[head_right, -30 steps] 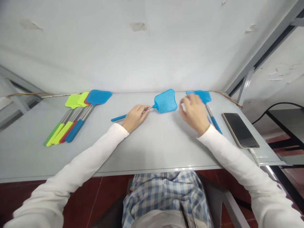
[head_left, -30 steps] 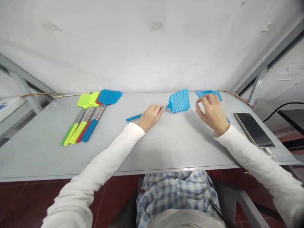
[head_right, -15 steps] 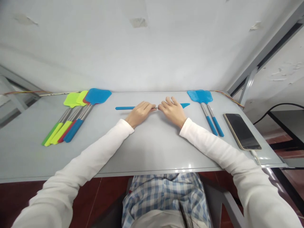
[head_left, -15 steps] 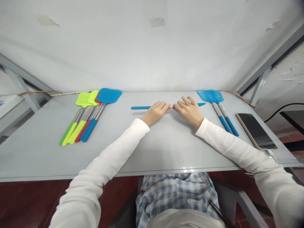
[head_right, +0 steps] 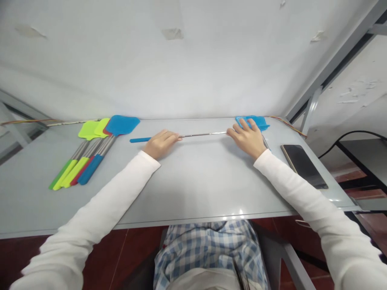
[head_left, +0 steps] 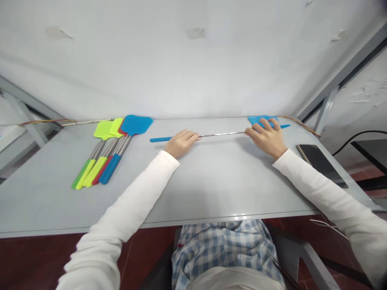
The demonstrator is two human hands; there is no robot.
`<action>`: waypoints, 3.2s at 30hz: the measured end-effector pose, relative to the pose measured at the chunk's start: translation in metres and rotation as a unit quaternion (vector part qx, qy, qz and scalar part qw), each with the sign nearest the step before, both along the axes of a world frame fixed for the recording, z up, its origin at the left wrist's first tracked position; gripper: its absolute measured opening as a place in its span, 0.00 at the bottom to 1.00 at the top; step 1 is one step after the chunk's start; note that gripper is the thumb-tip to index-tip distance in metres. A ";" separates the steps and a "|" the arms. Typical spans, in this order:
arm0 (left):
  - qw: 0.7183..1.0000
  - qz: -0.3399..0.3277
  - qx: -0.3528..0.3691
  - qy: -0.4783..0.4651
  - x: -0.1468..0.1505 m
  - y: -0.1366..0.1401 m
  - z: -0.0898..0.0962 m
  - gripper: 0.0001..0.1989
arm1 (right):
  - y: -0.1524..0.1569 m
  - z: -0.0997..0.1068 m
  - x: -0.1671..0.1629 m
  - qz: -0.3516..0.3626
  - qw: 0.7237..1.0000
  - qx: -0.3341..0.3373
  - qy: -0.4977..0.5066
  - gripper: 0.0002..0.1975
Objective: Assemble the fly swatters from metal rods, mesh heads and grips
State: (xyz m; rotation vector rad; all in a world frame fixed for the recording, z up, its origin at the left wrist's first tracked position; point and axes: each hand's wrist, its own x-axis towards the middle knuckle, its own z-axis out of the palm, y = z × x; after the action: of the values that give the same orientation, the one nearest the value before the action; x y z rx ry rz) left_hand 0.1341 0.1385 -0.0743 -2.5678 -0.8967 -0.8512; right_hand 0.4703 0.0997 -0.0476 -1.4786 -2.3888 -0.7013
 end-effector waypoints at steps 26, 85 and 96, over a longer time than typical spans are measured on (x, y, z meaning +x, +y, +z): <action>0.998 0.047 0.010 0.034 -0.010 -0.011 0.018 0.19 | 0.004 0.014 0.034 -0.029 0.999 -0.019 0.011 0.21; 0.988 0.137 0.003 0.073 -0.016 -0.019 0.023 0.25 | -0.015 0.017 -0.026 0.082 0.992 0.080 -0.053 0.10; 0.986 0.163 0.004 0.046 -0.029 -0.013 0.026 0.25 | 0.007 0.053 0.011 0.021 0.995 -0.049 0.080 0.17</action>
State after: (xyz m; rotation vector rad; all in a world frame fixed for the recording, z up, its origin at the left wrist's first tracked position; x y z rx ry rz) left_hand 0.1046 0.1251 -0.0479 -2.3378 -1.2355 -0.6345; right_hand 0.4809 0.1067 0.0051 -1.4576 -2.3546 -0.4445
